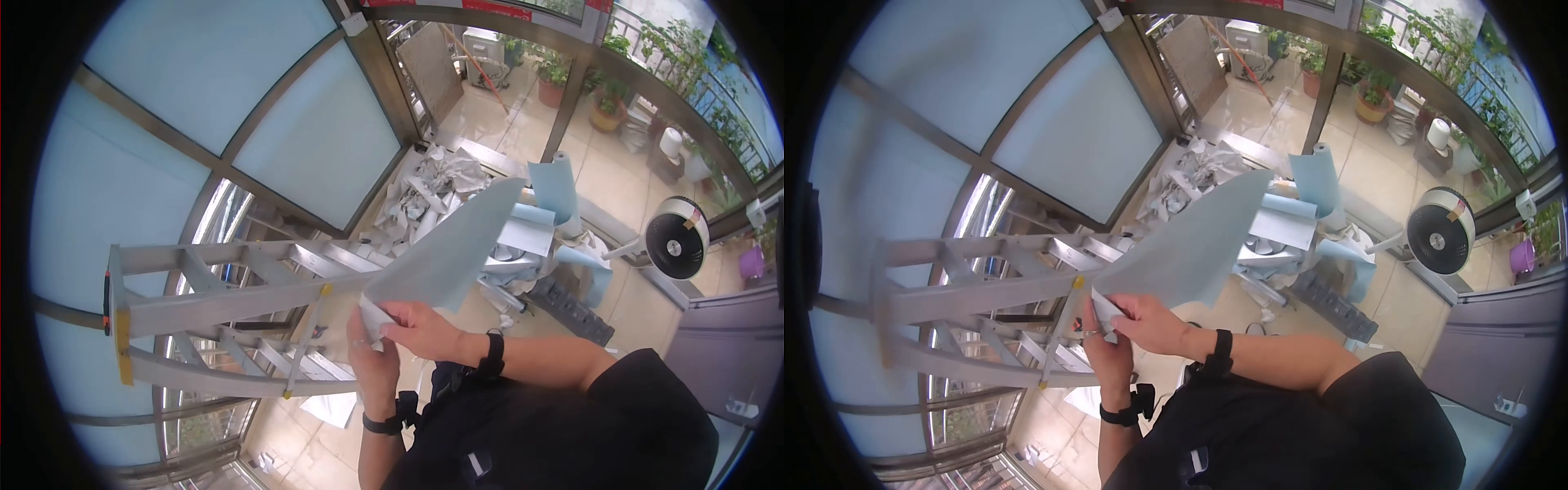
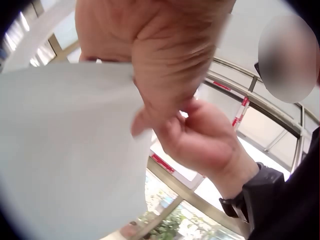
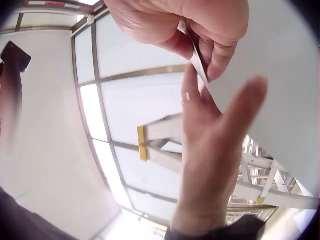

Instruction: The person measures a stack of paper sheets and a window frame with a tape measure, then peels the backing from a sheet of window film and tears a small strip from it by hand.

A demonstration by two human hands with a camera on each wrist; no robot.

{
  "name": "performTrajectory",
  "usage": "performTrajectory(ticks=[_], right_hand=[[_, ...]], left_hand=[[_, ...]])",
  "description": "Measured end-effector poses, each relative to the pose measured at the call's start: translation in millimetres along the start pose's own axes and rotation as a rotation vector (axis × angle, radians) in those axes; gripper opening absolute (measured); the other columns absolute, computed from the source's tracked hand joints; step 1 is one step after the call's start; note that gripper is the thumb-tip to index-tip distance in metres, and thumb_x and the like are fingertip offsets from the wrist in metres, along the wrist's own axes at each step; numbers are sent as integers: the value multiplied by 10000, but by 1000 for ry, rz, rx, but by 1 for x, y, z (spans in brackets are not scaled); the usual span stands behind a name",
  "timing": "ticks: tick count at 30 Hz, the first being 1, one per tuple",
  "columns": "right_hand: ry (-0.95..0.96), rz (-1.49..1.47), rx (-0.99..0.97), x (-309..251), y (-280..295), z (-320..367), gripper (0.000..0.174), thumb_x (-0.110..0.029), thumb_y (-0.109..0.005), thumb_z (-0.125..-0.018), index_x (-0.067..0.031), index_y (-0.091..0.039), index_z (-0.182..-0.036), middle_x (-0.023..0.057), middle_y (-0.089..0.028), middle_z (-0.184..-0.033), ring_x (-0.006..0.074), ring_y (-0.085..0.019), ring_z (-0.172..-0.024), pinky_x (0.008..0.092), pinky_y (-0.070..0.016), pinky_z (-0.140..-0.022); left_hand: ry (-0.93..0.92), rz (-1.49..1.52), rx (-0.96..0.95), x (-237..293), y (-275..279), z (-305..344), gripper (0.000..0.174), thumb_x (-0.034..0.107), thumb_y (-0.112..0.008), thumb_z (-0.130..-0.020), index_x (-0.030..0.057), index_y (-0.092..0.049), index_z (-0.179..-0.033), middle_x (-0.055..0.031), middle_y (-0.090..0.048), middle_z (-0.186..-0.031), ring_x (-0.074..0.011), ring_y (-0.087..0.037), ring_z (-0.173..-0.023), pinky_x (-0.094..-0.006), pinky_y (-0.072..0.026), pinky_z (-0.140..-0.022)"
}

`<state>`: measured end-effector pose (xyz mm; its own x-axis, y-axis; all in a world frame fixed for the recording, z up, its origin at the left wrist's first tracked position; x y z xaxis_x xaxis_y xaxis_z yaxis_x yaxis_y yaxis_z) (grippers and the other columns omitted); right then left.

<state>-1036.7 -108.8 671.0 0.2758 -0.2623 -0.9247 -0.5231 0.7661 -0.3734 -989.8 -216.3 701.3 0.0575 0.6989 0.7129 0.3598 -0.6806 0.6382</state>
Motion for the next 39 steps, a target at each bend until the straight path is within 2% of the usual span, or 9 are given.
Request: performTrajectory(ticks=[5, 7, 11, 16, 18, 22, 24, 26, 39], right_hand=[[12, -343, -163, -27, 40, 18, 492, -308, -512, -981, -1, -488, -1364, 116, -582, -1319, 227, -567, -1188, 367, -448, -989], [6, -376, 47, -22, 85, 33, 746, -652, -327, -944, -38, -542, -1311, 146, -591, -1301, 287, -572, -1198, 406, -435, -964], [58, -526, 497, -19, 194, 78, 781, -732, -273, -909, -65, -622, -1116, 103, -660, -1068, 272, -628, -1006, 371, -432, -779], [71, -330, 920, -31, 259, 97, 568, -577, -470, -925, -61, -578, -1138, 37, -614, -1066, 220, -570, -1064, 334, -415, -806], [393, 18, 751, -59, 258, 76, 533, -212, -629, -905, -34, -431, -1367, 57, -590, -1204, 164, -512, -1175, 296, -408, -981], [288, 166, 459, -75, 270, 25, 448, -117, -684, -862, 13, -554, -1271, 95, -657, -1131, 152, -613, -1016, 288, -472, -914], [233, 361, 465, -90, 269, -5, 382, -124, -697, -859, 27, -614, -1201, 96, -684, -1077, 148, -648, -937, 279, -502, -865], [242, 142, 443, -121, 260, -30, 278, -145, -712, -863, 32, -680, -1075, 69, -705, -958, 143, -672, -824, 270, -533, -769], [351, 202, 182, -250, 249, -106, 265, -249, -665, -922, -28, -688, -1068, 5, -694, -892, 66, -635, -739, 221, -503, -655]], left_hand=[[146, 193, -25, -1, 21, -3, 264, 3, -572, -905, -27, -630, -1161, -138, -680, -1066, -211, -625, -1002, -329, -478, -881], [189, 276, 70, -22, 39, 1, 220, 16, -586, -916, -36, -657, -1118, -98, -690, -1021, -180, -623, -952, -315, -486, -858], [240, 453, 209, -47, 76, 5, 230, -9, -616, -888, -34, -656, -1113, -90, -676, -1043, -167, -616, -947, -305, -480, -880], [244, 310, 134, -59, 123, -12, 194, 63, -606, -892, -28, -630, -1062, -68, -631, -1051, -170, -568, -965, -328, -441, -895], [165, 151, 123, -57, 139, -29, 226, 88, -602, -895, -28, -620, -1088, -70, -618, -1047, -176, -558, -962, -320, -433, -884], [113, 74, 49, -36, 166, -81, 263, 73, -613, -899, -27, -614, -1142, -93, -625, -1088, -212, -587, -988, -343, -458, -878], [-248, -524, -85, -52, 185, -110, 276, 76, -628, -907, -34, -610, -1159, -105, -641, -1119, -212, -617, -991, -353, -489, -854], [343, 468, -5, -52, 179, -136, 290, 94, -636, -915, -45, -601, -1166, -110, -658, -1106, -206, -644, -962, -328, -514, -816], [349, 562, 119, -83, 224, -182, 169, 188, -660, -923, 106, -645, -1070, 15, -677, -971, -104, -633, -840, -276, -507, -742]])
Point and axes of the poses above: each hand's wrist, its own z-axis away from the middle knuckle, its own y-axis out of the back of the hand, x = y × z, the point moved 6 cm from there along -z, towards the middle knuckle
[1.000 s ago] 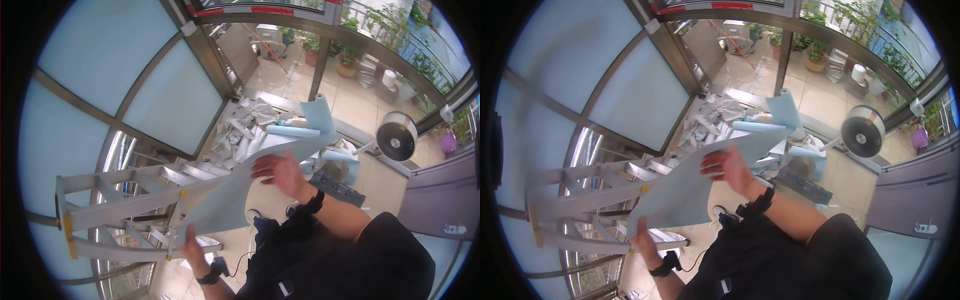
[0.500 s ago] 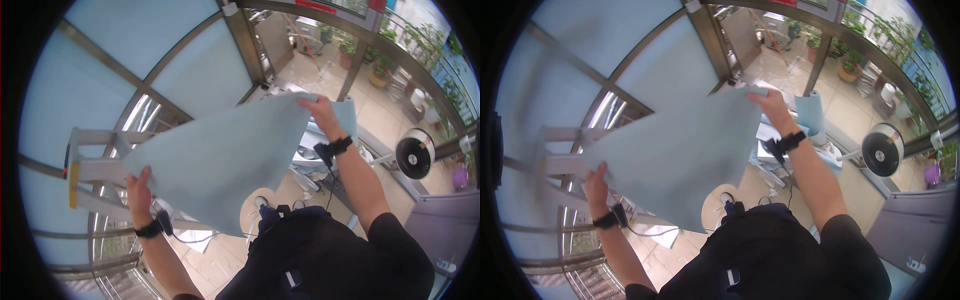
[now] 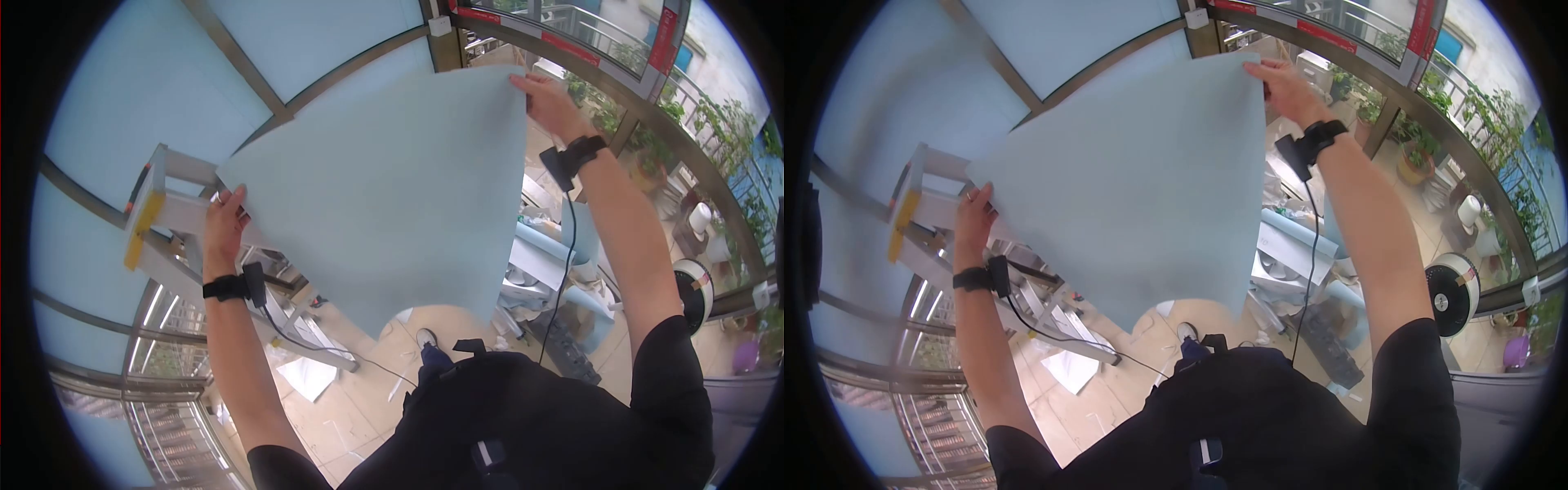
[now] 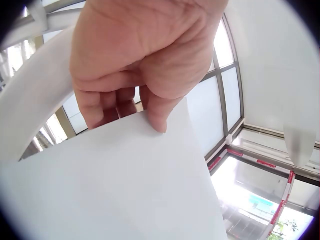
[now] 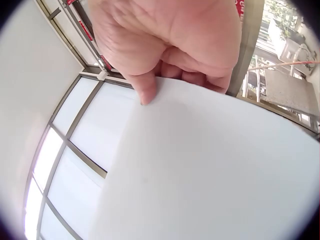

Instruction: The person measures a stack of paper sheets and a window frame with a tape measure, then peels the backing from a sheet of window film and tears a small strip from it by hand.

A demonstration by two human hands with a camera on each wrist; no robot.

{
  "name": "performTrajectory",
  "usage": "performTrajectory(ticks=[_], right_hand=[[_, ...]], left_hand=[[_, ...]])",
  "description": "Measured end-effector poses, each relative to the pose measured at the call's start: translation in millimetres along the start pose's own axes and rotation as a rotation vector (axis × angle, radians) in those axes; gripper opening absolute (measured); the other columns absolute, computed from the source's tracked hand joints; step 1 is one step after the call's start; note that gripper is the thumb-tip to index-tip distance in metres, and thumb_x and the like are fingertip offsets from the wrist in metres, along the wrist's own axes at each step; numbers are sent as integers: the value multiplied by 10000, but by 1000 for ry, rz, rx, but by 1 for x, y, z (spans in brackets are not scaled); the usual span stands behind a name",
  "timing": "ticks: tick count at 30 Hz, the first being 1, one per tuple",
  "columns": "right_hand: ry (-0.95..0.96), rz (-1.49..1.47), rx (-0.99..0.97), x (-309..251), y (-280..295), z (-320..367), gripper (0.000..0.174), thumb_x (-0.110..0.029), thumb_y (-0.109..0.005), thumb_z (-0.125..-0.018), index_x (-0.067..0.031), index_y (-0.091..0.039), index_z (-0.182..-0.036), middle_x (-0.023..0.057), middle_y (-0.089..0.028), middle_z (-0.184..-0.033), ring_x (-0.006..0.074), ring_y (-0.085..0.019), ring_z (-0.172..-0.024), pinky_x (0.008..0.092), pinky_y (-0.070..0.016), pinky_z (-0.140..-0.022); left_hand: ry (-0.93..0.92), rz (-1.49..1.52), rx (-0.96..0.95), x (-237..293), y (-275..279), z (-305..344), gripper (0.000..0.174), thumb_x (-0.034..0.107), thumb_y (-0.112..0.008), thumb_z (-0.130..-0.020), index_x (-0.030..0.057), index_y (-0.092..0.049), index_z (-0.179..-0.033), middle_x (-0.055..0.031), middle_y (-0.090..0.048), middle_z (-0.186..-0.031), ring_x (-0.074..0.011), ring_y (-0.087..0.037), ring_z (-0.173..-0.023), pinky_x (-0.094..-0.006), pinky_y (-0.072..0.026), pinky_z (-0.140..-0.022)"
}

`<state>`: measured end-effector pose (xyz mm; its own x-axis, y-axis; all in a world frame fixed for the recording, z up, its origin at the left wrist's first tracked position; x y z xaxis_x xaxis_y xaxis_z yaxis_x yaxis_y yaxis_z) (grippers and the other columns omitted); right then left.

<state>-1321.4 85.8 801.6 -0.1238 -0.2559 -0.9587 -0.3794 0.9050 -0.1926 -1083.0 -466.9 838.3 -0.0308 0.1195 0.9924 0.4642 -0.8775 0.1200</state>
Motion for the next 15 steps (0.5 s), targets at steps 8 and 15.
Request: performTrajectory(ticks=[8, 15], right_hand=[[50, -64, 1, -23, -3, 9, 154, -209, -667, -921, -60, -678, -956, -23, -641, -758, 63, -605, -633, 216, -493, -583], [36, -59, 43, -25, -23, 57, 145, -183, -686, -902, -48, -712, -948, 3, -684, -838, 85, -627, -699, 236, -504, -660]], left_hand=[[-55, 108, -91, -23, 12, 0, 90, 186, -666, -917, 118, -630, -965, 26, -655, -929, -93, -628, -858, -259, -494, -722], [58, 127, -72, -76, 21, 17, 169, 205, -614, -945, 89, -609, -1069, 10, -646, -964, -110, -612, -881, -285, -494, -753]])
Point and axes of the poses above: each hand's wrist, its own z-axis away from the middle knuckle, its own y-axis out of the back of the hand, x = y × z, the point moved 6 cm from there along -z, towards the middle knuckle
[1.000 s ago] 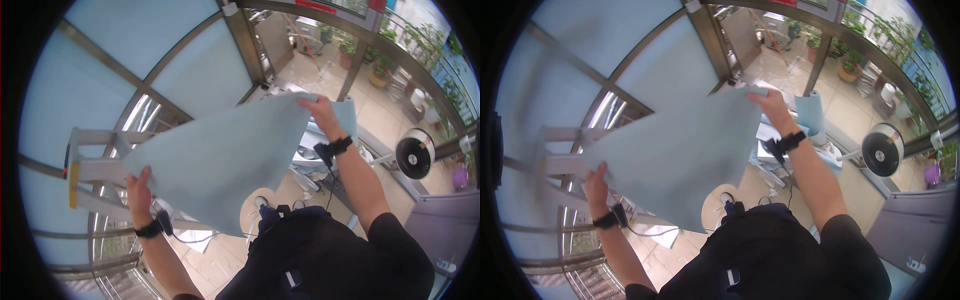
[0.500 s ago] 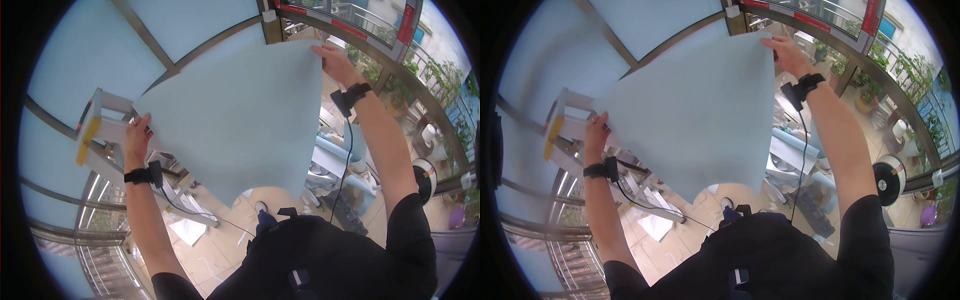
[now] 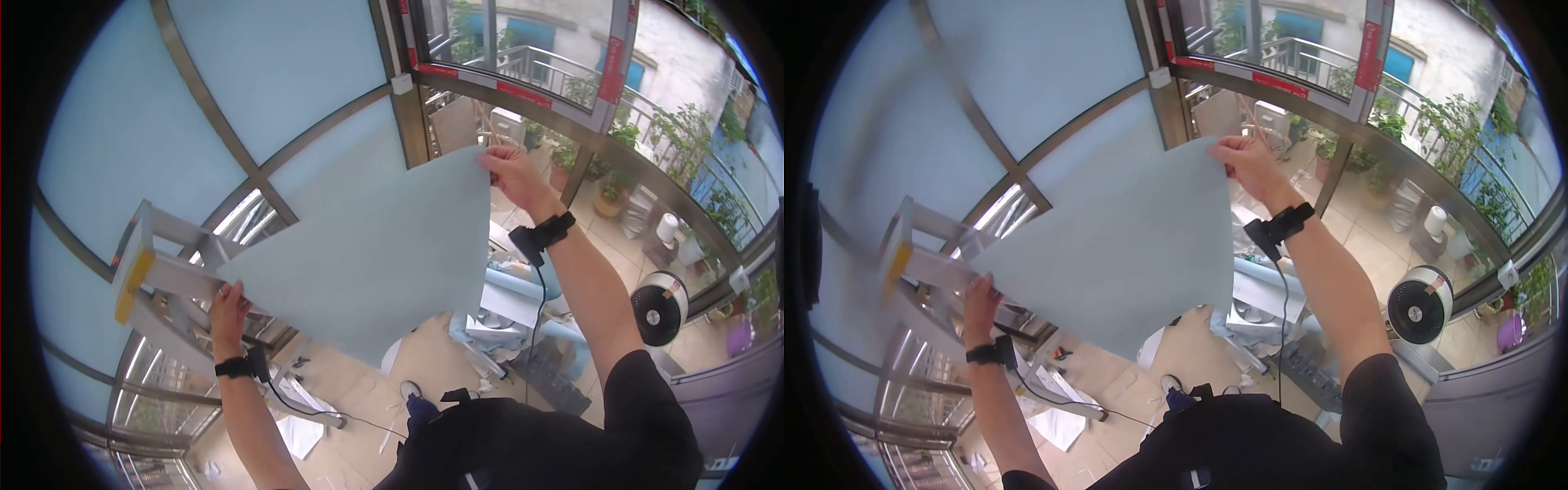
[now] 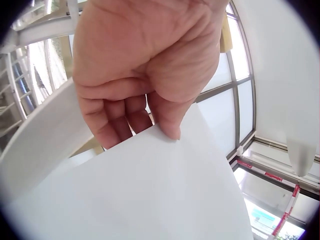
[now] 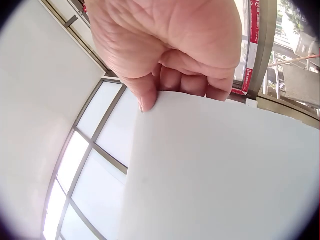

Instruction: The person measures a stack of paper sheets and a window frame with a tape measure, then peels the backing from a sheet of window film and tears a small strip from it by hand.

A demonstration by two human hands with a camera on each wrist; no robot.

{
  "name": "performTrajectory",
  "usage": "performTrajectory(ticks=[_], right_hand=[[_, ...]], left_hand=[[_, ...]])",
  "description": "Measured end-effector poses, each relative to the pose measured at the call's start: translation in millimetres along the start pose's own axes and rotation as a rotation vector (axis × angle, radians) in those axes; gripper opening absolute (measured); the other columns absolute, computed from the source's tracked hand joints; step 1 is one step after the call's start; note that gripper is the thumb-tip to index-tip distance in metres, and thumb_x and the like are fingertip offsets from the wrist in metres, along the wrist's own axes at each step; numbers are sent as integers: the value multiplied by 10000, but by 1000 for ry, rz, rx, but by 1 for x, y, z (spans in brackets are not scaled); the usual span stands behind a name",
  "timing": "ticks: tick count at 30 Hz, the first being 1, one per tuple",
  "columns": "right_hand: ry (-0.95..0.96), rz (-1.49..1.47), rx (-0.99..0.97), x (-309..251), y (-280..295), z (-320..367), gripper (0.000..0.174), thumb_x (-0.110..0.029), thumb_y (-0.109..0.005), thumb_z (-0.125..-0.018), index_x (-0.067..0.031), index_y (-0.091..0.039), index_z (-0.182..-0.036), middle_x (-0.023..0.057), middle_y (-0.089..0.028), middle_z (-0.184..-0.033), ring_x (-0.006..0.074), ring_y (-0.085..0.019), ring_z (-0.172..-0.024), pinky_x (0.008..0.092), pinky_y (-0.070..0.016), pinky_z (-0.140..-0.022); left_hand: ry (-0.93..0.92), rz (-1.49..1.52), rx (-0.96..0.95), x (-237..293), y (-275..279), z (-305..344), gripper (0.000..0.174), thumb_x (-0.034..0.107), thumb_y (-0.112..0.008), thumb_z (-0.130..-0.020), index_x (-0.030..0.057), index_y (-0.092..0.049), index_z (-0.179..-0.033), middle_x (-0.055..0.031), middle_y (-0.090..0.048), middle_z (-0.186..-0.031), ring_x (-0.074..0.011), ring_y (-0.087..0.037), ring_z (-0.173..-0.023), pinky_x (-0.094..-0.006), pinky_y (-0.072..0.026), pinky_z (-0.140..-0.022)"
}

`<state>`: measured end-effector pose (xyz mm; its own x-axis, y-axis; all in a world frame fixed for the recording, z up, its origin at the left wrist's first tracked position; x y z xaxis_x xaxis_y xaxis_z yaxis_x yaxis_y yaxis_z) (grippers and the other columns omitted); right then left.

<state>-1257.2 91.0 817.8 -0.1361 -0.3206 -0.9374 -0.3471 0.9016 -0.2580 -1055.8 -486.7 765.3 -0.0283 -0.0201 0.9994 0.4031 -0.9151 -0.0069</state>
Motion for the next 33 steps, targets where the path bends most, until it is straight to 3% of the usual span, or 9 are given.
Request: performTrajectory(ticks=[3, 7, 10, 12, 14, 16, 18, 24, 33], right_hand=[[-57, -16, -20, 2, -12, 16, 148, -156, -687, -898, -29, -712, -969, 11, -692, -876, 103, -642, -800, 246, -510, -756], [-88, 8, -13, 1, -24, 34, 163, -151, -690, -894, -14, -708, -978, 21, -698, -889, 115, -648, -816, 250, -513, -787], [-74, 159, 43, -2, -17, 56, 139, -132, -655, -900, -8, -701, -943, 7, -657, -822, 104, -613, -781, 259, -495, -735], [51, 500, 4, -15, -15, 79, 164, -144, -652, -878, 9, -667, -820, -9, -600, -742, 75, -542, -725, 235, -425, -660], [30, 471, 42, -8, -8, 99, 181, -143, -644, -858, 8, -626, -758, -23, -537, -692, 67, -480, -695, 241, -373, -625], [6, 577, 59, -9, -1, 117, 135, -99, -597, -832, 14, -658, -791, -9, -588, -734, 81, -528, -710, 234, -405, -648], [-29, 573, 62, 2, 12, 131, 135, -98, -590, -826, 15, -653, -787, -5, -588, -738, 84, -532, -714, 235, -406, -651], [-77, 434, 102, 23, 39, 173, 101, -38, -570, -822, 21, -648, -795, -14, -578, -754, 83, -530, -722, 233, -399, -664], [-171, 158, 329, 53, 97, 207, 129, -30, -599, -856, 16, -701, -919, 11, -660, -827, 69, -556, -731, 225, -426, -676]], left_hand=[[6, 97, 3, -20, 7, 1, 141, 195, -630, -941, 82, -646, -1023, 22, -663, -941, -91, -625, -869, -261, -495, -733], [-7, 73, 78, -28, 13, 7, 134, 206, -631, -941, 91, -669, -1001, 30, -657, -920, -84, -607, -814, -254, -480, -707], [-28, -62, 162, -20, 1, 12, 138, 217, -642, -928, 89, -678, -965, 36, -643, -879, -76, -579, -760, -239, -454, -670], [-55, -310, 217, -13, -9, 15, 150, 222, -648, -913, 77, -674, -937, 41, -624, -811, -73, -565, -723, -233, -439, -649], [-54, -396, 221, -15, -12, 9, 159, 221, -652, -906, 65, -669, -929, 37, -620, -791, -76, -563, -701, -228, -438, -637], [-50, -480, 220, -19, -13, 1, 168, 220, -657, -899, 54, -664, -921, 32, -617, -771, -78, -561, -678, -224, -436, -626], [-11, -421, 77, -25, -25, -7, 168, 212, -658, -901, 45, -659, -920, 20, -627, -771, -85, -570, -647, -225, -426, -586], [-32, -24, 46, -24, -78, -14, 151, 194, -658, -906, 50, -662, -950, 12, -641, -788, -75, -588, -662, -228, -404, -560], [-144, -135, -101, -21, -120, -25, 161, 192, -653, -915, 35, -690, -919, 33, -616, -723, -48, -514, -634, -208, -377, -584]])
Point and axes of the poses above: each hand's wrist, its own z-axis away from the middle knuckle, its own y-axis out of the back of the hand, x = y × z, the point moved 6 cm from there along -z, towards the middle knuckle
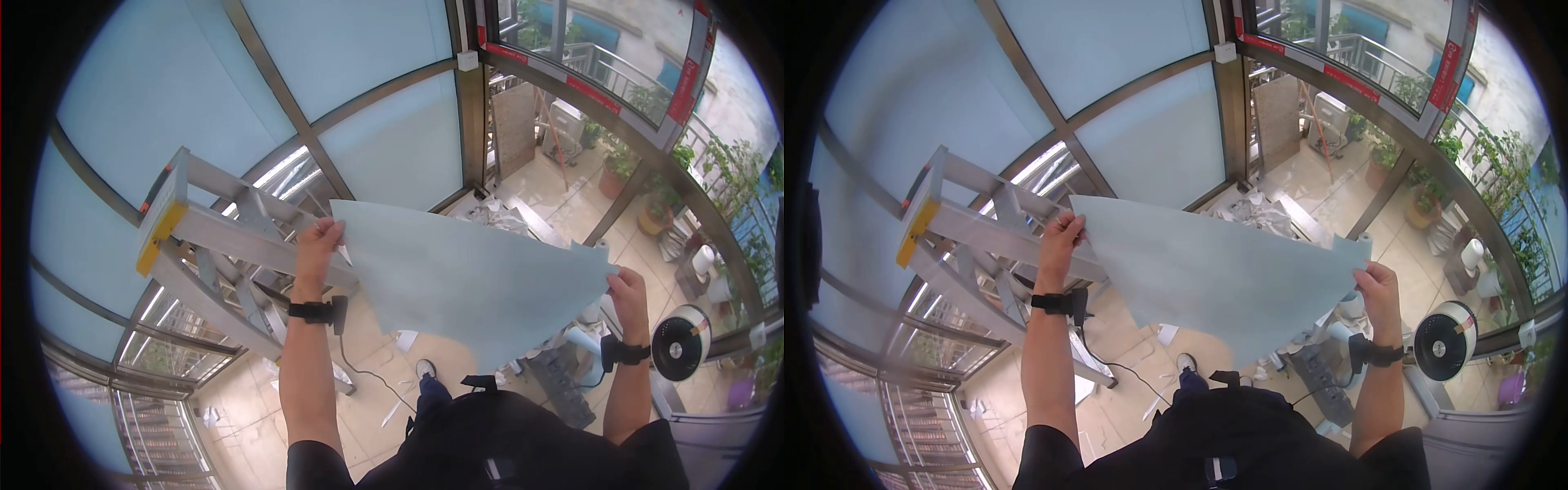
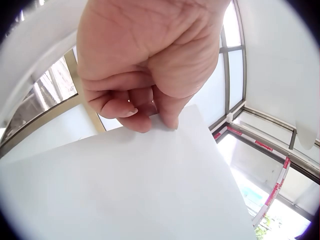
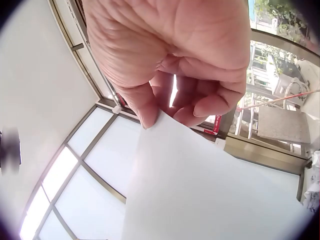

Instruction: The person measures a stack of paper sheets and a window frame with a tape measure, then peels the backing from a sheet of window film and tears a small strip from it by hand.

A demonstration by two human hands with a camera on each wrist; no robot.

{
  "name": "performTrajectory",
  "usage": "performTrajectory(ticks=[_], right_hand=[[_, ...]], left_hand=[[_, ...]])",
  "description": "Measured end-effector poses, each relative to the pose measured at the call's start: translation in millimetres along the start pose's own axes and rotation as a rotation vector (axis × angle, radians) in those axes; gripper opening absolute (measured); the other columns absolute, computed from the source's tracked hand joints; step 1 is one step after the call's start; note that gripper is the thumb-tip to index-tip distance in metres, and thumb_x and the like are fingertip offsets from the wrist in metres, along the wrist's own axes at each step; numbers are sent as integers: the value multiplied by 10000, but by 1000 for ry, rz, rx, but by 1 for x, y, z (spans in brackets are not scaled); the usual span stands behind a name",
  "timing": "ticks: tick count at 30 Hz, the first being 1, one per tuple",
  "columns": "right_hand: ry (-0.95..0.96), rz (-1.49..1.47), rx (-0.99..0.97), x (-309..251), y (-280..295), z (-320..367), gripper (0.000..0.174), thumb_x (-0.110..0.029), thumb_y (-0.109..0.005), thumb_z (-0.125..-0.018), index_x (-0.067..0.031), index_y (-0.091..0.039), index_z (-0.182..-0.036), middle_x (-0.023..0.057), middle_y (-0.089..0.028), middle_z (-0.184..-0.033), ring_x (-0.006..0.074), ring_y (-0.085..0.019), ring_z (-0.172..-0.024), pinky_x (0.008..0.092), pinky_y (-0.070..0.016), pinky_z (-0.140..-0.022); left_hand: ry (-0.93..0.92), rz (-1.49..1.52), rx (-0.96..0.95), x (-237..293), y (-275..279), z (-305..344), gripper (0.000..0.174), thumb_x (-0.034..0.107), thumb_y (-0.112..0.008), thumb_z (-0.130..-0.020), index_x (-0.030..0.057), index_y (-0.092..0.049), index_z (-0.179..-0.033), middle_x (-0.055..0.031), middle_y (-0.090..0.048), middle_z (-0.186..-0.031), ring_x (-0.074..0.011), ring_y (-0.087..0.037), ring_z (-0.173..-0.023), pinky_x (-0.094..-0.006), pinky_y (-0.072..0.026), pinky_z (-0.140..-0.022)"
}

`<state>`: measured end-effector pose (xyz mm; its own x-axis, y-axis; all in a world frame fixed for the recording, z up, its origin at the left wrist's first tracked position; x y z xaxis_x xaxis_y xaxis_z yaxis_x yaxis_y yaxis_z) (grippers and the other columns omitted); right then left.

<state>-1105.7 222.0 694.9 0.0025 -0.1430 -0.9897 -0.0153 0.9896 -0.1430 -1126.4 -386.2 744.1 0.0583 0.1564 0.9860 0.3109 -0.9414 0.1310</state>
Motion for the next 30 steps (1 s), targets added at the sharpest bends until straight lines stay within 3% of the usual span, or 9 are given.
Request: performTrajectory(ticks=[13, 16, 17, 18, 20, 23, 25, 27, 30], right_hand=[[-80, 79, -53, 13, -8, 24, 143, -58, -594, -820, 13, -706, -874, 25, -674, -793, 82, -584, -699, 222, -450, -654], [-134, 250, -118, 7, -36, 31, 146, -82, -611, -802, 21, -697, -860, 19, -650, -755, 88, -579, -688, 236, -451, -635], [-154, 265, -140, 4, -56, 33, 154, -94, -623, -802, 26, -692, -870, 17, -640, -740, 90, -578, -688, 245, -454, -633], [-149, 200, -157, -7, -84, 35, 173, -124, -654, -817, 27, -687, -894, 13, -629, -718, 82, -575, -682, 249, -460, -622], [-167, 189, -210, 2, -124, 28, 213, -162, -675, -838, 35, -682, -919, 22, -640, -731, 88, -592, -676, 247, -477, -613], [-208, 129, -177, 25, -176, 13, 218, -179, -667, -870, 39, -671, -882, 49, -660, -746, 93, -624, -659, 236, -512, -610], [-214, 127, -157, 42, -201, 1, 219, -180, -666, -874, 38, -674, -890, 53, -662, -744, 95, -634, -654, 234, -520, -606], [-198, 198, -164, 59, -220, -9, 231, -192, -664, -877, 36, -684, -909, 62, -671, -750, 95, -643, -652, 237, -527, -598], [-140, 174, -244, 51, -240, -14, 252, -206, -660, -887, 32, -690, -963, 70, -687, -819, 113, -660, -774, 253, -531, -712]], left_hand=[[68, -46, 27, -6, -19, -11, 185, 208, -614, -946, 29, -651, -976, 19, -599, -724, -61, -545, -612, -217, -419, -562], [83, -80, 124, -31, -20, -25, 465, 176, -646, -898, -5, -475, -1291, -107, -601, -1103, -167, -654, -902, -268, -522, -737], [87, -71, 68, -48, -30, -29, 465, 176, -646, -898, -5, -475, -1291, -107, -601, -1103, -167, -654, -902, -268, -522, -737], [-18, -324, 127, -59, -34, -31, 519, 167, -666, -881, -4, -449, -1321, -128, -585, -1149, -191, -647, -939, -301, -530, -749], [-59, -559, 47, -45, -73, 1, 629, 149, -704, -845, -2, -405, -1378, -169, -550, -1241, -247, -619, -1041, -357, -533, -812], [30, -450, -430, -21, -177, 96, 744, 138, -729, -825, 4, -342, -1446, -202, -516, -1327, -295, -564, -1178, -367, -479, -961], [-93, -251, -468, -8, -220, 144, 682, 99, -720, -836, -8, -389, -1423, -191, -529, -1321, -227, -580, -1147, -339, -478, -938], [-96, -251, -414, -18, -235, 146, 689, 126, -700, -860, -2, -356, -1444, -187, -528, -1325, -235, -581, -1154, -330, -469, -955], [-38, -87, -310, -34, -228, 127, 613, 147, -650, -909, -11, -372, -1433, -168, -558, -1288, -217, -584, -1135, -309, -461, -956]])
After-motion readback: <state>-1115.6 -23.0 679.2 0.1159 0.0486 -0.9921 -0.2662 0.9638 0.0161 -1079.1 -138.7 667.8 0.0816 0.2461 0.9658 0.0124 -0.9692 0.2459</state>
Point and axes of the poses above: each hand's wrist, its own z-axis away from the middle knuckle, its own y-axis out of the back of the hand, x = y × z, the point moved 6 cm from there along -z, towards the middle knuckle
